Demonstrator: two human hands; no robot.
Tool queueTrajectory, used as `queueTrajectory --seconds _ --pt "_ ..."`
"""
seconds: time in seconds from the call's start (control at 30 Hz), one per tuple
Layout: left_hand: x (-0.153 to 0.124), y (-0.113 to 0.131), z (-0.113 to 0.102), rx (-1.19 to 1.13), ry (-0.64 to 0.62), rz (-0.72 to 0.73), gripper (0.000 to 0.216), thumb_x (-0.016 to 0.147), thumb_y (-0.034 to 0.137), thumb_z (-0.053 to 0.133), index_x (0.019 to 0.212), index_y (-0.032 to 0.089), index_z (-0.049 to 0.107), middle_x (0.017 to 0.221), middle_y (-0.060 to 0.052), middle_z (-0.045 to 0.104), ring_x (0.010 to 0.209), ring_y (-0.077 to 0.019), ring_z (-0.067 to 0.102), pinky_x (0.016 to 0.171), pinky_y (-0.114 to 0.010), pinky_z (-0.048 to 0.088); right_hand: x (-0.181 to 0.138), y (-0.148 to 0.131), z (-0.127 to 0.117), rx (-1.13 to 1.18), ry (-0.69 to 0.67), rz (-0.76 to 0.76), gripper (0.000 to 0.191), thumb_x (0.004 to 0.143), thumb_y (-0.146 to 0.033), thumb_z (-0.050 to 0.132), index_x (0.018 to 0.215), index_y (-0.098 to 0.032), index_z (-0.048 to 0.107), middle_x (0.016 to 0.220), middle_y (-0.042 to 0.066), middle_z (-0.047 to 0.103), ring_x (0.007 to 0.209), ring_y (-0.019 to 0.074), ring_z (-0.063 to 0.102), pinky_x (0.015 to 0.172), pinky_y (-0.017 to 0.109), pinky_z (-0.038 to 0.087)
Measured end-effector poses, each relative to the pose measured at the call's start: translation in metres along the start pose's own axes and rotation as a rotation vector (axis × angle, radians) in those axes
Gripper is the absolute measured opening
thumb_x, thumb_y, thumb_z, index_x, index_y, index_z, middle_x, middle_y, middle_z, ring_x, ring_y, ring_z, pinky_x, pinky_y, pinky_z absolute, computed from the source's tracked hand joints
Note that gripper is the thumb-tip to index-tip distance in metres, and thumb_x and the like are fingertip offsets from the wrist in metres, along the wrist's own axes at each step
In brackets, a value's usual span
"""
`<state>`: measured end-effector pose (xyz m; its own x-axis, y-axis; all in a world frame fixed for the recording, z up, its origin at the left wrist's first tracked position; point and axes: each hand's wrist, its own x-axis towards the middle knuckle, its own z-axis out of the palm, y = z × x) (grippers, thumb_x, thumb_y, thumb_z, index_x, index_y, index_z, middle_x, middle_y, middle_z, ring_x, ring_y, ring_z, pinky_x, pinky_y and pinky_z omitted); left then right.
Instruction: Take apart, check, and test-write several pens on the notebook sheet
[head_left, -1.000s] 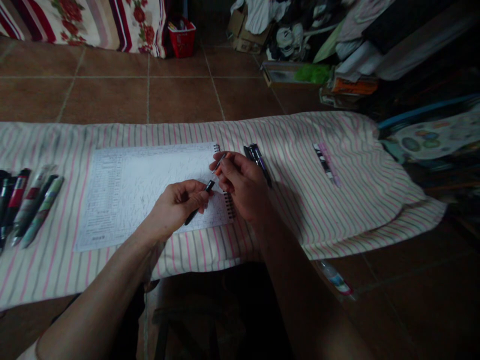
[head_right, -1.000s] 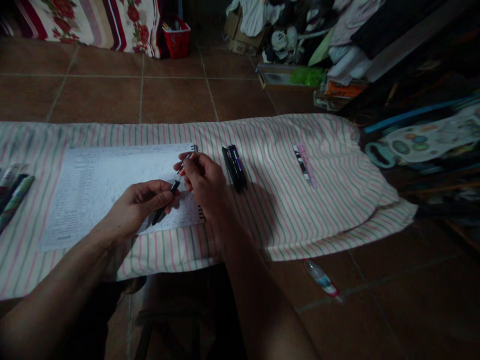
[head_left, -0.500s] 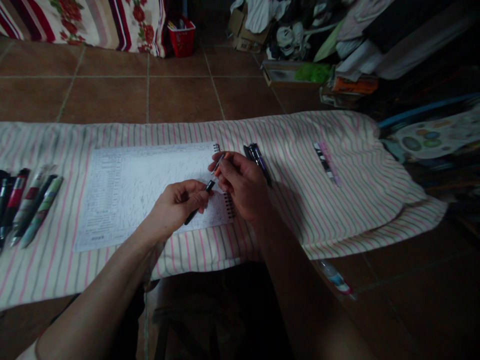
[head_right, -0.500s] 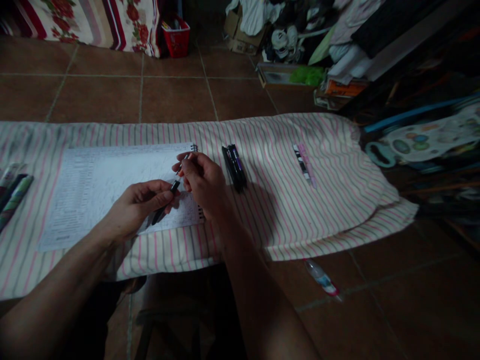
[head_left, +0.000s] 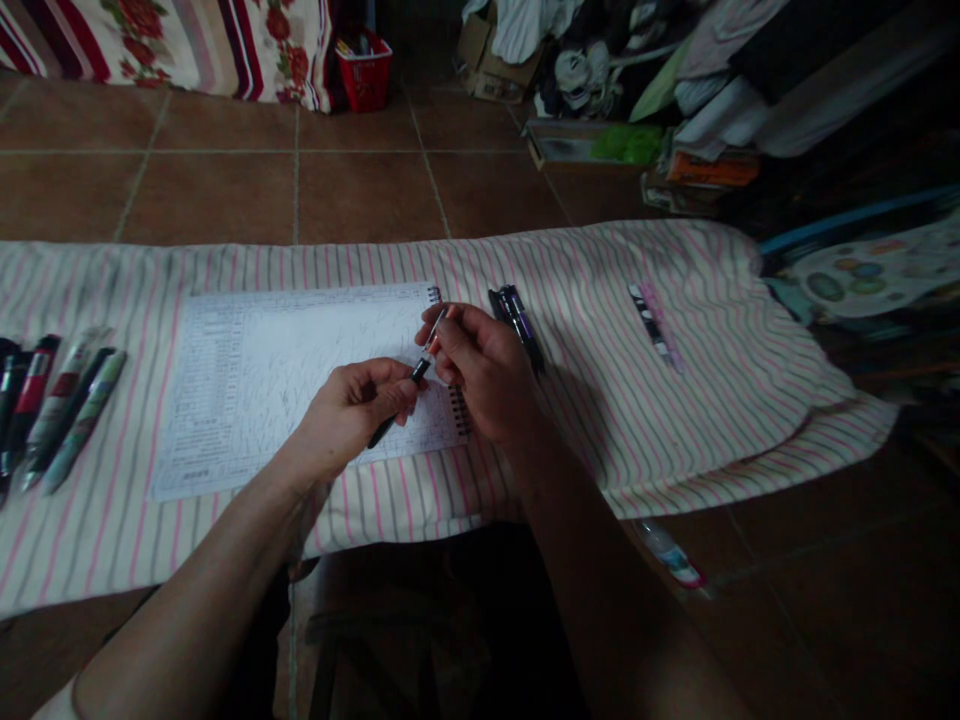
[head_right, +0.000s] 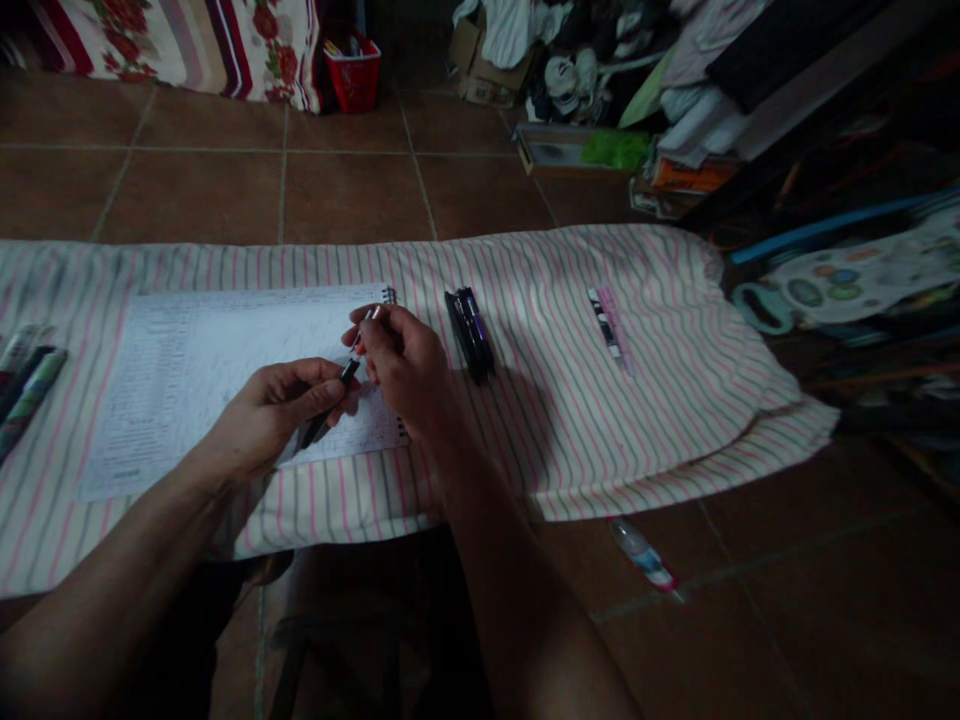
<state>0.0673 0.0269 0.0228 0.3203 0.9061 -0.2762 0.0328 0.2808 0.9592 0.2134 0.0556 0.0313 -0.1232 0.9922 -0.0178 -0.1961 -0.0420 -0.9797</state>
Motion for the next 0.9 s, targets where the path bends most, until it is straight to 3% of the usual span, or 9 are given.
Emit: queueTrajectory --seconds 0.17,0.47,0.9 --pt "0.0002 0.0021 0.0004 -0.038 0.009 0.011 0.020 0.080 0.033 0.060 0.073 0.014 0.060 0.058 0.002 0.051 0.049 -0.0079 0.037 0.047 -0.025 0.023 -0.0031 0.0004 0.0026 -0.066 -0.008 0.024 0.022 0.083 -0.039 0.059 0.086 -0.017 0.058 0.077 -0.001 0.060 0.049 0.0040 0.049 0.047 0.019 0.042" --pt "-0.0001 0.0033 -0.0011 -0.062 0.062 0.013 0.017 0.077 0.030 0.063 0.072 0.014 0.062 0.058 0.001 0.053 0.050 -0.0080 0.039 0.047 -0.024 0.024 -0.0029 0.0002 0.0069 -0.068 0.005 0.021 0.019 0.084 -0.036 0.057 0.085 -0.017 0.058 0.078 -0.001 0.062 0.049 0.0034 0.049 0.047 0.018 0.042" --pt "0.0022 0.0037 0.0020 -0.152 0.033 0.022 0.019 0.077 0.029 0.063 0.066 0.014 0.061 0.058 0.000 0.053 0.054 -0.0091 0.044 0.050 -0.023 0.031 -0.0039 -0.0030 0.0062 -0.105 0.002 0.003 0.012 0.085 -0.030 0.056 0.085 -0.018 0.058 0.078 -0.001 0.063 0.047 0.0032 0.047 0.048 0.018 0.042"
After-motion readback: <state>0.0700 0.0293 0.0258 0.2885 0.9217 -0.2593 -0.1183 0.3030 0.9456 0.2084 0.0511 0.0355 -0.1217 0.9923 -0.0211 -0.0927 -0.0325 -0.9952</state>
